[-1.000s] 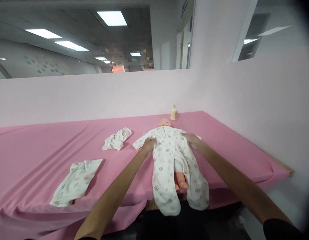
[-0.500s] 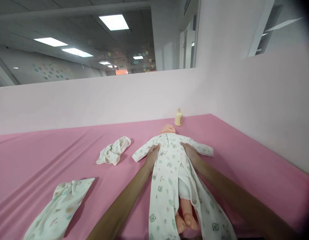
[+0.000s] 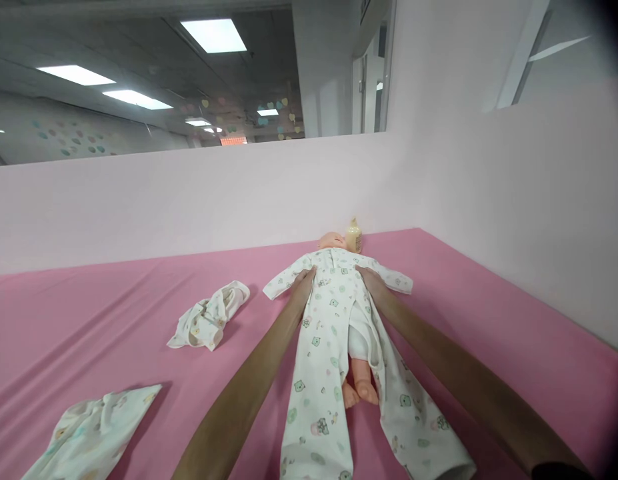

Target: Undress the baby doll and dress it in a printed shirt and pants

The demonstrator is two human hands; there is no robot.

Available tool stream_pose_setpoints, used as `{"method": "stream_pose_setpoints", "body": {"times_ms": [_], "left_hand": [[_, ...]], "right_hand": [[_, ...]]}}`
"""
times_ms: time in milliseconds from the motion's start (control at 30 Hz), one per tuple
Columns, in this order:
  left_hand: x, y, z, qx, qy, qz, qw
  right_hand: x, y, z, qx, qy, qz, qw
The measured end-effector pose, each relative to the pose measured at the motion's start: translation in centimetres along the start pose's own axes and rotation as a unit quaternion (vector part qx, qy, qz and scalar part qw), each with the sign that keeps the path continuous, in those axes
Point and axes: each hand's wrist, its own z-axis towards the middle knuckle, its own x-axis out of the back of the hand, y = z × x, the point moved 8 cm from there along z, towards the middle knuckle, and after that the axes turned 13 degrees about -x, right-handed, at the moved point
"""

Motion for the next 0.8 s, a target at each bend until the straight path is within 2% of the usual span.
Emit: {"method": "stream_pose_setpoints", "body": {"times_ms": [267, 400, 500, 567, 633, 700, 733, 800], "left_hand": [[0.6, -2.0, -0.8, 0.021, 0.003, 0.042, 0.999], [1.1, -1.1, -1.5, 0.01, 0.008, 0.067, 0.998], [2.0, 1.9, -3.1, -0.019, 0.005, 0.093, 0.995], [2.6, 5.5, -4.9, -0.076, -0.025, 0.137, 0.987], [2.5, 9.2, -7.8, -0.136, -0.104, 0.163, 0.972], [2.6, 11.9, -11.4, -0.143, -0.188, 0.173, 0.956], [2.7, 12.7, -13.2, -0.128, -0.229, 0.159, 0.952], [2.5, 13.6, -16.8, -0.076, -0.308, 0.059, 0.947]], "right_hand": [[0.8, 2.0, 0.7, -0.009, 0.041, -0.005, 0.999], [1.2, 2.5, 0.5, -0.009, 0.052, -0.013, 0.999], [2.1, 1.7, -1.0, -0.002, 0.072, -0.036, 0.997], [3.2, 0.3, -3.2, 0.017, 0.084, -0.059, 0.995], [4.3, -1.7, -6.6, 0.061, 0.078, -0.087, 0.991], [4.6, -4.1, -11.3, 0.167, 0.041, -0.18, 0.969], [4.9, -4.2, -13.5, 0.171, 0.013, -0.202, 0.964], [5.9, -3.4, -17.4, 0.137, -0.017, -0.199, 0.97]]}}
